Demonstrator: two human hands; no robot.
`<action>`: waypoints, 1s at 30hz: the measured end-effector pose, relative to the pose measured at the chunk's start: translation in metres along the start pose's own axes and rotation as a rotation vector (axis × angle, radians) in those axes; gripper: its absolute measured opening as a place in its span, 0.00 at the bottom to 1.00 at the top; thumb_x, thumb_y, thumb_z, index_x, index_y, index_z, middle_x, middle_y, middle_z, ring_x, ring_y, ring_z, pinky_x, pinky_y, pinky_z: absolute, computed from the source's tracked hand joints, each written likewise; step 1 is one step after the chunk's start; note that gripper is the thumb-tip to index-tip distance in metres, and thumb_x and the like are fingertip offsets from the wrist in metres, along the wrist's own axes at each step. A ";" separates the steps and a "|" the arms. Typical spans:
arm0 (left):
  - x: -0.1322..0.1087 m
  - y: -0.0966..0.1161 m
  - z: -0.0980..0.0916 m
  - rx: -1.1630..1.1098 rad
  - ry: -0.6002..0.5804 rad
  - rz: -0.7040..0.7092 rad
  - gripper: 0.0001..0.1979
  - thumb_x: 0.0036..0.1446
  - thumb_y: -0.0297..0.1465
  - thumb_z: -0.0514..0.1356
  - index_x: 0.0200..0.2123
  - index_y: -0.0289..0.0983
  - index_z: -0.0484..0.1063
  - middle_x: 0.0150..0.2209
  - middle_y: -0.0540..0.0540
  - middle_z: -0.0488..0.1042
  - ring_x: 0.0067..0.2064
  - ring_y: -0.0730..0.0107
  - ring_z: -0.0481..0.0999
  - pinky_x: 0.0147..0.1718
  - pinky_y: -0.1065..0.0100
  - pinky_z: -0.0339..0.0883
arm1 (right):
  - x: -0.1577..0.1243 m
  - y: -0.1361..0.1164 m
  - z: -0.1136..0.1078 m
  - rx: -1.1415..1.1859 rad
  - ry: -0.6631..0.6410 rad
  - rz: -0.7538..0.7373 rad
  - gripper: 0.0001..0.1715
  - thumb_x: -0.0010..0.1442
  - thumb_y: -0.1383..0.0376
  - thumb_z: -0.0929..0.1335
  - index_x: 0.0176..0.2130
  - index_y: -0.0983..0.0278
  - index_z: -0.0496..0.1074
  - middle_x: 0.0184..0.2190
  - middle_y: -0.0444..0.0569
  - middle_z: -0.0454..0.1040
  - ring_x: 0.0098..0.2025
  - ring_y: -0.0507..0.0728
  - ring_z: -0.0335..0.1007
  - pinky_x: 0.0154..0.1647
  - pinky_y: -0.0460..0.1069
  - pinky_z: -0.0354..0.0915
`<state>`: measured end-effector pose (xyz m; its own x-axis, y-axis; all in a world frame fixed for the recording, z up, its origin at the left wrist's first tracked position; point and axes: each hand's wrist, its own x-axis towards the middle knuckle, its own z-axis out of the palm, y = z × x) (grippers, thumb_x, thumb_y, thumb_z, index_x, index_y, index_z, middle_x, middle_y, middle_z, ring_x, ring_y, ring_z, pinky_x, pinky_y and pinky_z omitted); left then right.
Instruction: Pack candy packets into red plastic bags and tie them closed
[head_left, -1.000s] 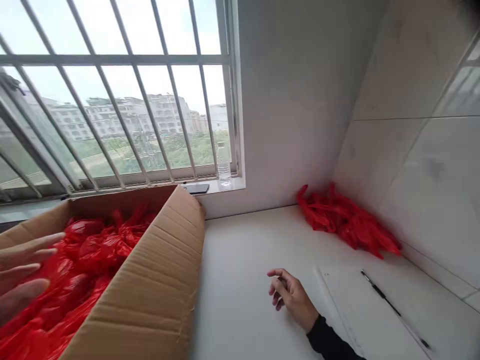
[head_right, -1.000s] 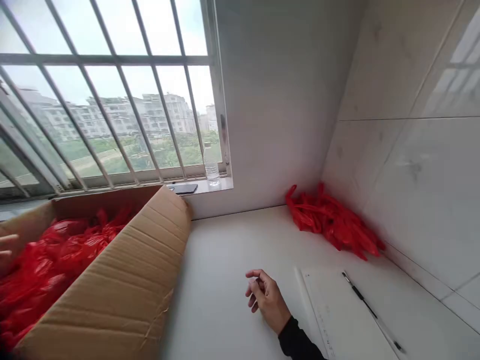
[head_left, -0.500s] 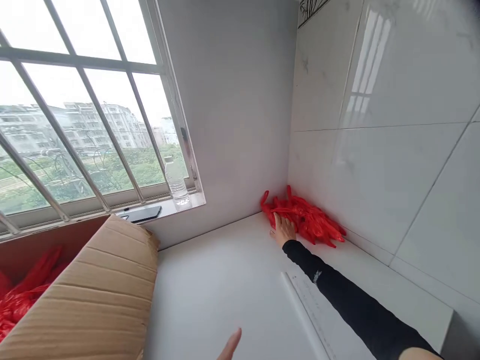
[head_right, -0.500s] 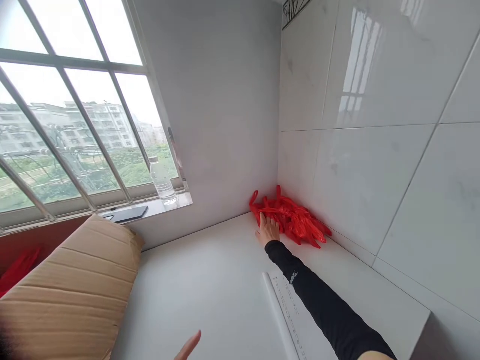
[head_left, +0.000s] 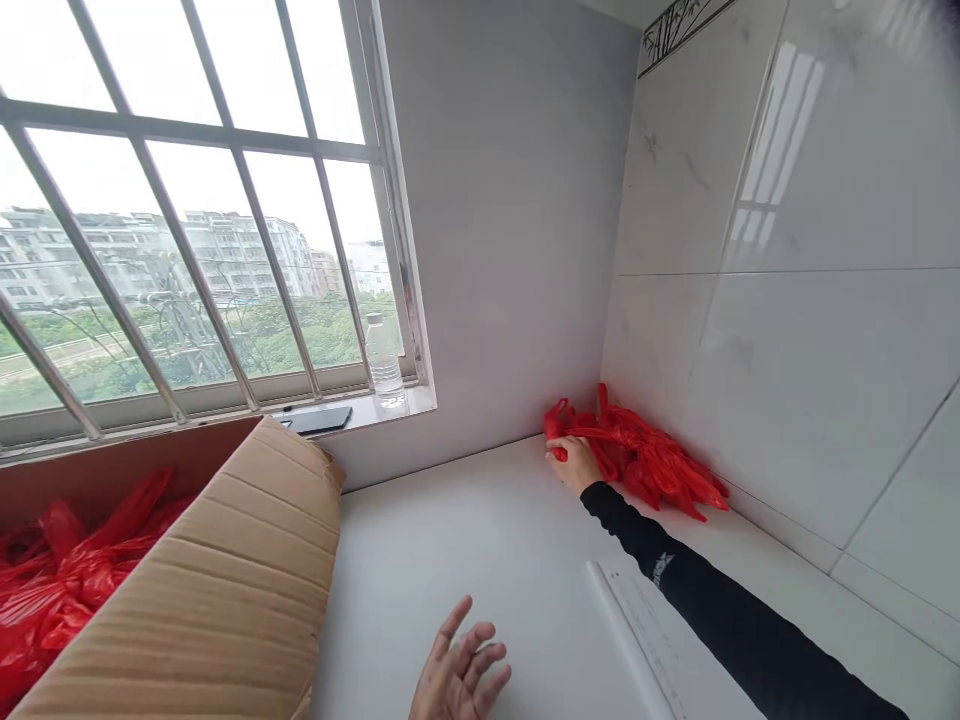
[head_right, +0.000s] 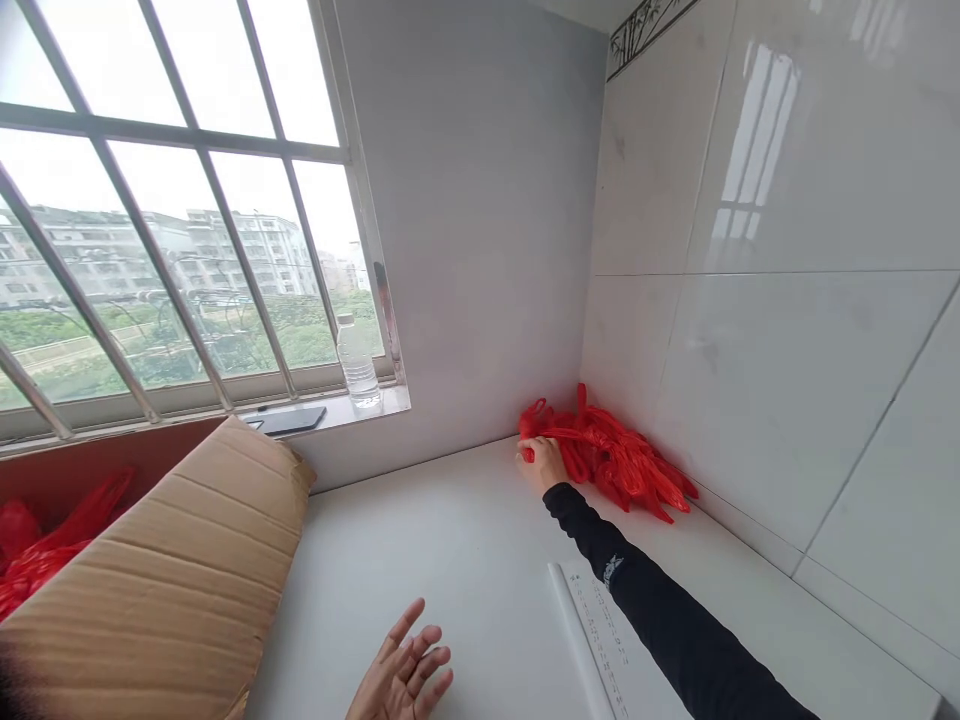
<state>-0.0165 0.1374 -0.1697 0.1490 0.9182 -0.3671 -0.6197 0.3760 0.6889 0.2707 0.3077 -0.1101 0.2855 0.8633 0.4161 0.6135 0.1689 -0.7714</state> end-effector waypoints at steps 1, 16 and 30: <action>0.001 0.000 0.000 -0.047 -0.029 -0.035 0.35 0.51 0.26 0.69 0.61 0.34 0.62 0.41 0.39 0.81 0.41 0.57 0.83 0.43 0.56 0.78 | -0.006 -0.009 -0.002 0.092 0.000 -0.006 0.10 0.60 0.60 0.71 0.39 0.64 0.75 0.44 0.51 0.77 0.52 0.61 0.70 0.56 0.59 0.64; -0.025 0.001 -0.006 -0.180 -0.208 0.196 0.18 0.60 0.33 0.64 0.53 0.39 0.72 0.48 0.42 0.77 0.42 0.63 0.77 0.29 0.65 0.76 | -0.163 -0.070 0.006 1.174 -0.217 0.529 0.17 0.49 0.64 0.75 0.40 0.59 0.72 0.34 0.42 0.79 0.34 0.56 0.74 0.34 0.48 0.67; -0.011 -0.005 -0.006 -0.116 0.020 0.260 0.25 0.52 0.32 0.71 0.53 0.46 0.72 0.48 0.48 0.81 0.43 0.65 0.82 0.50 0.56 0.75 | -0.210 -0.065 0.017 1.149 -0.546 0.549 0.23 0.58 0.54 0.74 0.51 0.61 0.74 0.51 0.50 0.77 0.52 0.62 0.73 0.51 0.55 0.71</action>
<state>-0.0194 0.1249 -0.1725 -0.0410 0.9789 -0.2001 -0.7197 0.1100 0.6856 0.1584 0.1235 -0.1560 -0.1947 0.9757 -0.1002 -0.5025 -0.1870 -0.8441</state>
